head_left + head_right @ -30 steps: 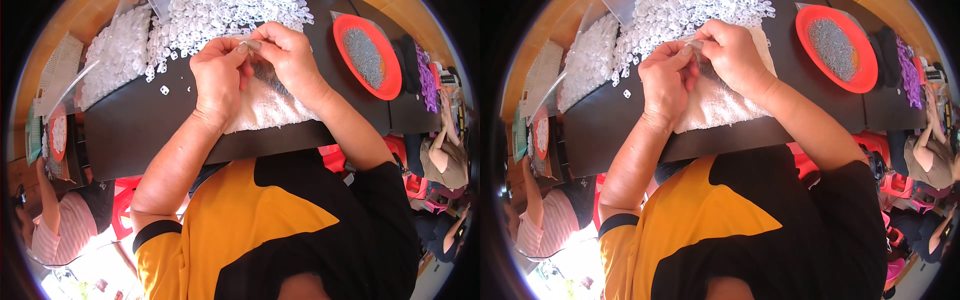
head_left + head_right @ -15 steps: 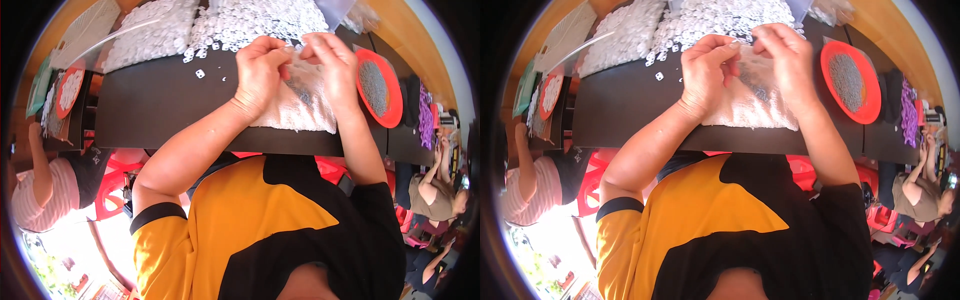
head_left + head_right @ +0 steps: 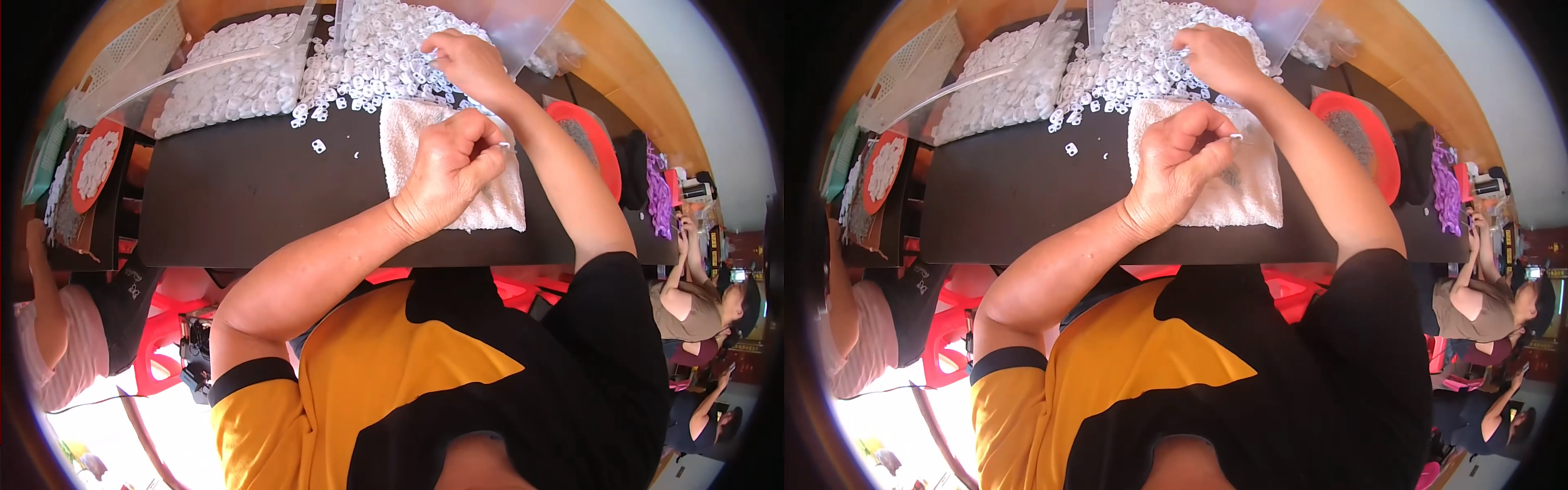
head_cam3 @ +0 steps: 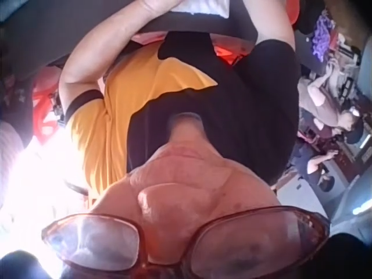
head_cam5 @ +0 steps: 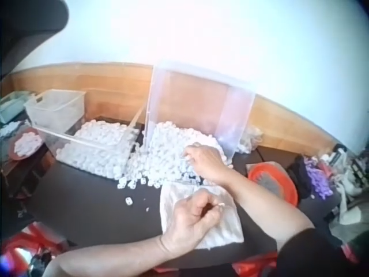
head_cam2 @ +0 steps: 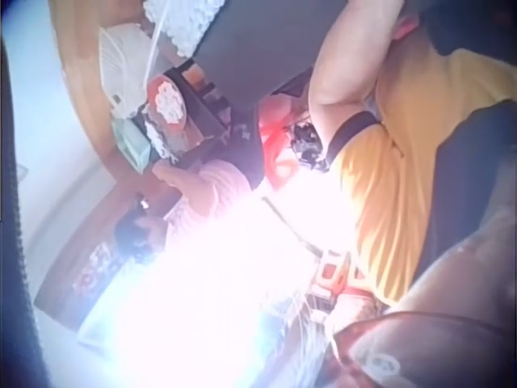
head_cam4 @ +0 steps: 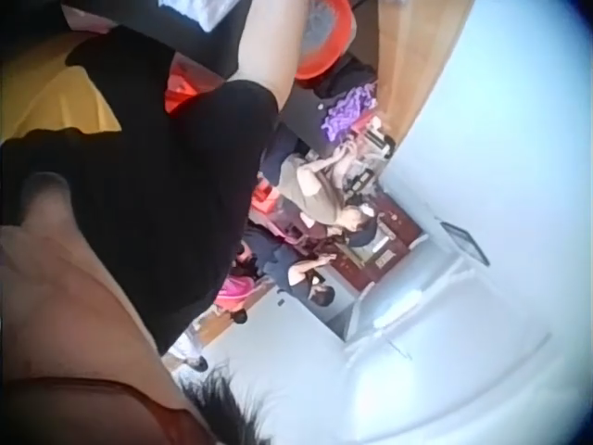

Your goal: Assembling small white plastic components with tiny metal parts at a workbench.

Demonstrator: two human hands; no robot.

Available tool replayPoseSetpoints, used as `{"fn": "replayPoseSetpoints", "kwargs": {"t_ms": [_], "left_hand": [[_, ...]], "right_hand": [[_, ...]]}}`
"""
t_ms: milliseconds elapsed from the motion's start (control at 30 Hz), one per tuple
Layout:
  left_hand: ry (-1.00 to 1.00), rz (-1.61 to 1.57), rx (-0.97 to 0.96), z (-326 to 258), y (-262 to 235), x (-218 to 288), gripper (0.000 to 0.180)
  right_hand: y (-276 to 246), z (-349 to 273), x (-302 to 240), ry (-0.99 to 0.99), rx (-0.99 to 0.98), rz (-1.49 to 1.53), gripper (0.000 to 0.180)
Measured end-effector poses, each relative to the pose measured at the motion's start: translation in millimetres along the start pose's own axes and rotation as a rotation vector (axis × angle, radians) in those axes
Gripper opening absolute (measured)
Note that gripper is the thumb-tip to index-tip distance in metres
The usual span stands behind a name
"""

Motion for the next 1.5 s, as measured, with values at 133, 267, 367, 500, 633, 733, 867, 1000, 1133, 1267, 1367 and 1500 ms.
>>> {"fn": "replayPoseSetpoints", "kwargs": {"t_ms": [133, 267, 367, 500, 633, 733, 867, 1000, 1133, 1267, 1367, 1500], "left_hand": [[-0.084, -0.007, 0.040, 3.9, -1.4, -5.2, 0.005], [-0.236, -0.142, 0.091, 7.7, -4.1, -9.6, 0.006], [-0.433, -0.335, 0.210, 13.9, -9.0, -7.7, 0.009], [-0.614, -0.469, 0.348, 16.9, -22.5, -9.5, 0.010], [-0.601, -0.462, 0.392, 23.1, -27.9, -8.2, 0.008], [-0.584, -0.446, 0.425, 26.2, -32.8, -11.5, 0.008], [-0.571, -0.406, 0.465, 26.0, -32.5, -13.7, 0.009], [-0.536, -0.308, 0.434, 20.8, -26.8, -14.0, 0.008], [-0.552, -0.288, 0.412, 20.1, -22.7, -14.4, 0.008], [-0.565, -0.290, 0.404, 19.7, -23.7, -17.0, 0.006], [-0.578, -0.335, 0.420, 20.2, -24.3, -14.9, 0.006], [-0.573, -0.360, 0.428, 22.0, -31.6, -10.7, 0.007]], "right_hand": [[11.0, 13.8, -7.1, -0.062, -0.130, -0.025, 0.019], [13.8, 14.0, 5.5, 0.017, -0.060, 0.078, 0.017], [-4.8, 1.4, 16.3, 0.203, 0.014, 0.509, 0.015], [-34.8, -31.5, 2.2, 0.520, 0.062, 1.071, 0.013], [-30.1, -58.4, 8.9, 0.421, -0.002, 0.903, 0.011], [-17.3, -59.9, 15.0, 0.187, 0.052, 0.251, 0.011], [-6.9, -33.9, 5.4, 0.095, 0.061, -0.056, 0.012], [5.3, -11.0, -14.6, -0.061, -0.037, 0.049, 0.014], [16.1, -1.1, -16.8, -0.121, -0.161, 0.064, 0.018], [16.3, 1.2, -14.4, -0.102, -0.171, 0.046, 0.011], [9.6, -10.5, -13.1, -0.057, -0.052, 0.144, 0.014], [-30.5, -40.0, -10.6, 0.061, -0.071, 0.256, 0.018]]}}
Point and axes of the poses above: each hand's wrist, its own z-axis towards the middle knuckle, its own y-axis out of the palm, x = y × z, the point moved 2 cm from there along z, towards the middle knuckle, and after that the axes turned 10 degrees about -y, right-handed, at the moved point
